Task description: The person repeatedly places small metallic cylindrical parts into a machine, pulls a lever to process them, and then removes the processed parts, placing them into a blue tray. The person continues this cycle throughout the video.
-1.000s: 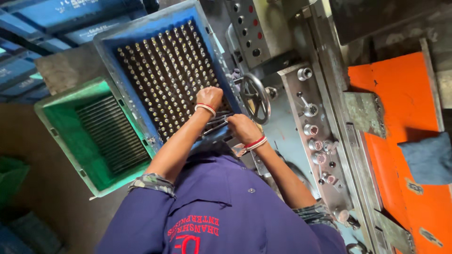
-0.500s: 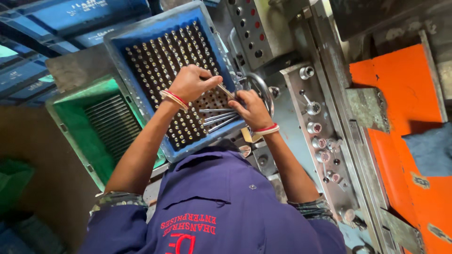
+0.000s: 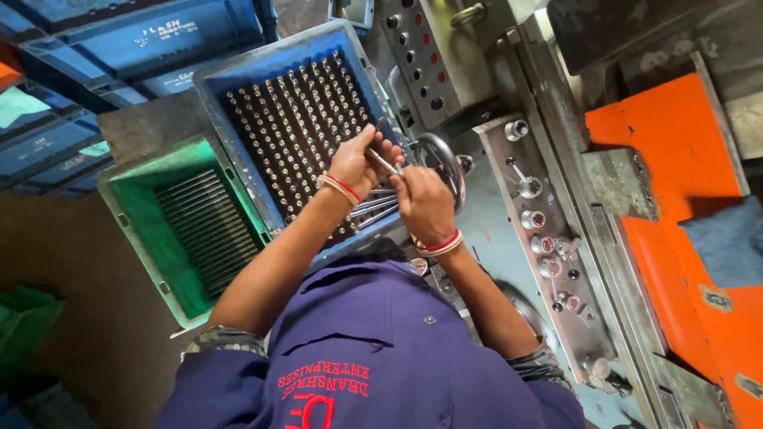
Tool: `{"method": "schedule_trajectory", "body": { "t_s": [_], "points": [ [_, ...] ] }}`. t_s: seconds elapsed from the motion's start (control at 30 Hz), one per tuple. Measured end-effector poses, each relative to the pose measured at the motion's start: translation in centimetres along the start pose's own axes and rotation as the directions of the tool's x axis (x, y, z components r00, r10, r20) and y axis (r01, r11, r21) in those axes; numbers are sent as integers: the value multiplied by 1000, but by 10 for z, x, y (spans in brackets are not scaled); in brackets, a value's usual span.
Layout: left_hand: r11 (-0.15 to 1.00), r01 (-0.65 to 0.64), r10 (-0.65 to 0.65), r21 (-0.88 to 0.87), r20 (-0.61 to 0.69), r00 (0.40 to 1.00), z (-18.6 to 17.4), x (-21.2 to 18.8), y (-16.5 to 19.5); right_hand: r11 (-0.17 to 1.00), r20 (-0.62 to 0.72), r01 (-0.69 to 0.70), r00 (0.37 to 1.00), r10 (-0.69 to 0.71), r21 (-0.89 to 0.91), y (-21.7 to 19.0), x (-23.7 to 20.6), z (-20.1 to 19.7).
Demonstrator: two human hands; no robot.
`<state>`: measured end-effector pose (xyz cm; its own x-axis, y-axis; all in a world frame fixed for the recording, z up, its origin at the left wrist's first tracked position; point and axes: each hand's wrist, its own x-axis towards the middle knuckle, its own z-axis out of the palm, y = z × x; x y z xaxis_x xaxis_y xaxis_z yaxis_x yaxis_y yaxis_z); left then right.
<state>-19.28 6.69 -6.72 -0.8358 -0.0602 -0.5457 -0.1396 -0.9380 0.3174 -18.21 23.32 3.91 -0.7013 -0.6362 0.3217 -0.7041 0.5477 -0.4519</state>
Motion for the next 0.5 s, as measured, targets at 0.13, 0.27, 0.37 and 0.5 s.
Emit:
{"method": "schedule_trajectory", "body": {
  "t_s": [0.13, 0.27, 0.37, 0.5],
  "points": [
    [905, -397, 386, 151, 96, 917, 24, -21, -3, 999, 16, 36, 999, -37, 29, -4, -7, -8],
    [183, -709, 697, 681, 419, 582, 37, -57, 5, 933, 277, -234, 948, 157, 273, 7, -7, -28],
    [-108, -762, 639, 639, 631, 439, 42, -76, 14, 927, 253, -57, 967, -42, 372, 14, -5, -43],
    [112, -617, 481, 779, 501, 720, 40, -79, 23, 965, 123, 164, 974, -191, 204, 10, -1, -53]
  ]
}}
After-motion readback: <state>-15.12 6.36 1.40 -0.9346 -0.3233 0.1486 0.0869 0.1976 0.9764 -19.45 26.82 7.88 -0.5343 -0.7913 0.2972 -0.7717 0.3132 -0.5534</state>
